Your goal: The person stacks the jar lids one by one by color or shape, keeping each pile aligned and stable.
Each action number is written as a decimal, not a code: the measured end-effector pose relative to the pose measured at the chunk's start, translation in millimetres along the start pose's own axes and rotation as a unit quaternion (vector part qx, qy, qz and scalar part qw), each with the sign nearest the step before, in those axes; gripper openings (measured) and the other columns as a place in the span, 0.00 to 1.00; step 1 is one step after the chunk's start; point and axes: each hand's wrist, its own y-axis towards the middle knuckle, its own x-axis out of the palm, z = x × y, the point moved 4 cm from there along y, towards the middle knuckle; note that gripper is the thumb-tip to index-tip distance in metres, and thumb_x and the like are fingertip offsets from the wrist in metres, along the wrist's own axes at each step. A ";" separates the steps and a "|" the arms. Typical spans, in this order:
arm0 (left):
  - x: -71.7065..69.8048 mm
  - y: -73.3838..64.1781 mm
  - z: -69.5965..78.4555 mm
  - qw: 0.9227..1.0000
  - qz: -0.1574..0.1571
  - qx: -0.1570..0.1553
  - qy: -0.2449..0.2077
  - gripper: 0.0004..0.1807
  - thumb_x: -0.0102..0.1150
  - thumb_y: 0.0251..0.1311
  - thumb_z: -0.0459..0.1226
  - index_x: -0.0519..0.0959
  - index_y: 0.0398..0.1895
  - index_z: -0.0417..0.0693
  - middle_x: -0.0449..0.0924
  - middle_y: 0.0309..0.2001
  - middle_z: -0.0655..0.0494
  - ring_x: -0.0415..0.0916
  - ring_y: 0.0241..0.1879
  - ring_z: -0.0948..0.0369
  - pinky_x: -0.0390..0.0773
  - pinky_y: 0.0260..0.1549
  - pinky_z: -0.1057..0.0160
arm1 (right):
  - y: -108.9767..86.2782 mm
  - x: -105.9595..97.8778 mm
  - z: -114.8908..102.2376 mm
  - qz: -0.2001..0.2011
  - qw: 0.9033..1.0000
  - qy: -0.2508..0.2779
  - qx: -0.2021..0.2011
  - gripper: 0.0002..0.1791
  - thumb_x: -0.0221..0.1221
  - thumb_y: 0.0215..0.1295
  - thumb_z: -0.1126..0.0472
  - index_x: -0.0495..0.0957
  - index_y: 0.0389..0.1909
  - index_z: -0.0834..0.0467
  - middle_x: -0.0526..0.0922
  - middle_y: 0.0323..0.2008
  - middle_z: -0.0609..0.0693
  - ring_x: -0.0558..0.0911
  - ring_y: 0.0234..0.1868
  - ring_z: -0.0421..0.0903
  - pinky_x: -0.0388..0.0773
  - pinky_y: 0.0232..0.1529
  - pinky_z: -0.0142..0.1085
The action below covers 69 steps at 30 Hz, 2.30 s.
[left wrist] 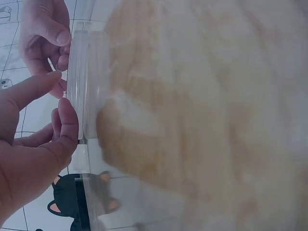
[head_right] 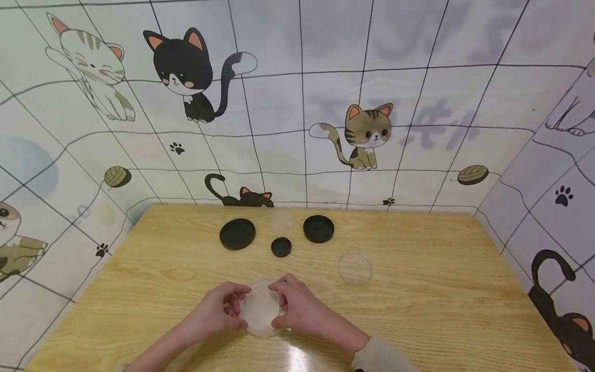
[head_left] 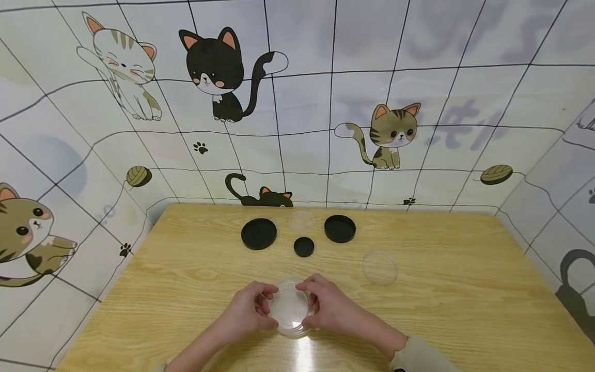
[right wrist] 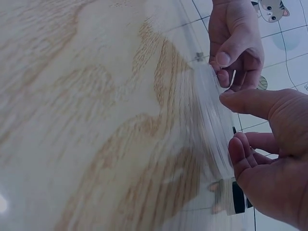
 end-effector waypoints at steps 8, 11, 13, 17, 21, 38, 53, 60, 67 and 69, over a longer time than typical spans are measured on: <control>-8.8 18.8 22.4 0.998 -0.037 0.038 0.044 0.26 0.79 0.47 0.29 0.80 0.51 0.36 0.74 0.42 0.46 0.74 0.34 0.57 0.79 0.33 0.66 | -4.6 -16.1 -6.3 0.036 0.999 0.027 -0.032 0.31 0.74 0.52 0.72 0.78 0.59 0.67 0.76 0.46 0.54 0.77 0.35 0.40 0.80 0.39 0.32; -5.0 31.0 38.7 0.997 -0.046 0.057 0.030 0.24 0.78 0.49 0.29 0.79 0.50 0.36 0.75 0.45 0.44 0.75 0.36 0.57 0.80 0.35 0.65 | -12.4 -32.5 -7.5 0.067 0.996 0.031 -0.048 0.30 0.73 0.52 0.74 0.78 0.59 0.67 0.77 0.46 0.56 0.78 0.35 0.41 0.82 0.39 0.33; 0.9 40.0 49.1 0.996 -0.052 0.069 0.018 0.24 0.77 0.51 0.29 0.78 0.51 0.37 0.75 0.48 0.43 0.76 0.37 0.58 0.81 0.38 0.65 | -18.5 -44.8 -5.9 0.088 0.994 0.027 -0.053 0.29 0.73 0.52 0.74 0.79 0.58 0.65 0.78 0.45 0.57 0.79 0.35 0.41 0.82 0.38 0.34; 18.0 58.5 64.1 0.993 -0.072 0.090 -0.010 0.24 0.76 0.53 0.29 0.78 0.53 0.41 0.74 0.49 0.45 0.77 0.38 0.58 0.81 0.40 0.65 | -32.7 -69.2 -0.6 0.126 0.991 0.010 -0.048 0.27 0.74 0.54 0.72 0.80 0.57 0.62 0.79 0.44 0.51 0.80 0.34 0.42 0.83 0.38 0.35; 37.3 78.3 74.7 0.990 -0.090 0.097 -0.046 0.24 0.75 0.54 0.28 0.78 0.54 0.43 0.74 0.46 0.50 0.78 0.37 0.59 0.82 0.39 0.65 | -49.8 -90.6 8.1 0.149 0.988 -0.007 -0.031 0.26 0.74 0.55 0.70 0.81 0.56 0.60 0.79 0.41 0.47 0.80 0.34 0.40 0.82 0.39 0.36; 93.9 141.5 102.9 0.989 -0.073 0.098 -0.088 0.26 0.76 0.53 0.27 0.78 0.55 0.42 0.78 0.48 0.40 0.79 0.34 0.63 0.80 0.32 0.68 | -100.0 -147.1 59.5 0.238 0.969 -0.035 0.054 0.28 0.74 0.56 0.69 0.79 0.59 0.63 0.82 0.48 0.58 0.79 0.34 0.39 0.80 0.37 0.33; 110.9 164.7 87.8 0.997 -0.031 0.045 -0.052 0.34 0.80 0.47 0.26 0.76 0.60 0.37 0.77 0.52 0.40 0.81 0.36 0.62 0.81 0.32 0.65 | -101.8 -146.9 93.9 0.216 0.970 0.003 0.107 0.37 0.75 0.56 0.67 0.71 0.67 0.69 0.77 0.57 0.66 0.80 0.39 0.47 0.80 0.38 0.33; 114.6 165.9 82.8 0.997 -0.047 0.031 -0.052 0.39 0.80 0.46 0.27 0.73 0.65 0.37 0.77 0.53 0.43 0.81 0.35 0.61 0.80 0.29 0.65 | -97.0 -142.0 106.9 0.199 0.973 0.025 0.116 0.41 0.76 0.55 0.66 0.68 0.68 0.70 0.76 0.56 0.66 0.81 0.40 0.49 0.80 0.35 0.34; 118.4 168.7 78.9 0.998 -0.051 0.015 -0.034 0.40 0.81 0.44 0.28 0.74 0.64 0.38 0.77 0.50 0.46 0.81 0.34 0.63 0.80 0.31 0.66 | -94.8 -137.0 111.8 0.182 0.973 0.037 0.135 0.44 0.76 0.55 0.65 0.65 0.70 0.71 0.75 0.56 0.66 0.82 0.40 0.49 0.79 0.33 0.35; 118.9 169.1 78.8 0.998 -0.050 0.010 -0.033 0.40 0.82 0.44 0.28 0.74 0.63 0.39 0.77 0.49 0.46 0.82 0.34 0.62 0.80 0.32 0.65 | -94.4 -136.5 112.5 0.185 0.972 0.032 0.138 0.44 0.76 0.55 0.65 0.65 0.70 0.71 0.74 0.55 0.65 0.82 0.40 0.49 0.79 0.33 0.35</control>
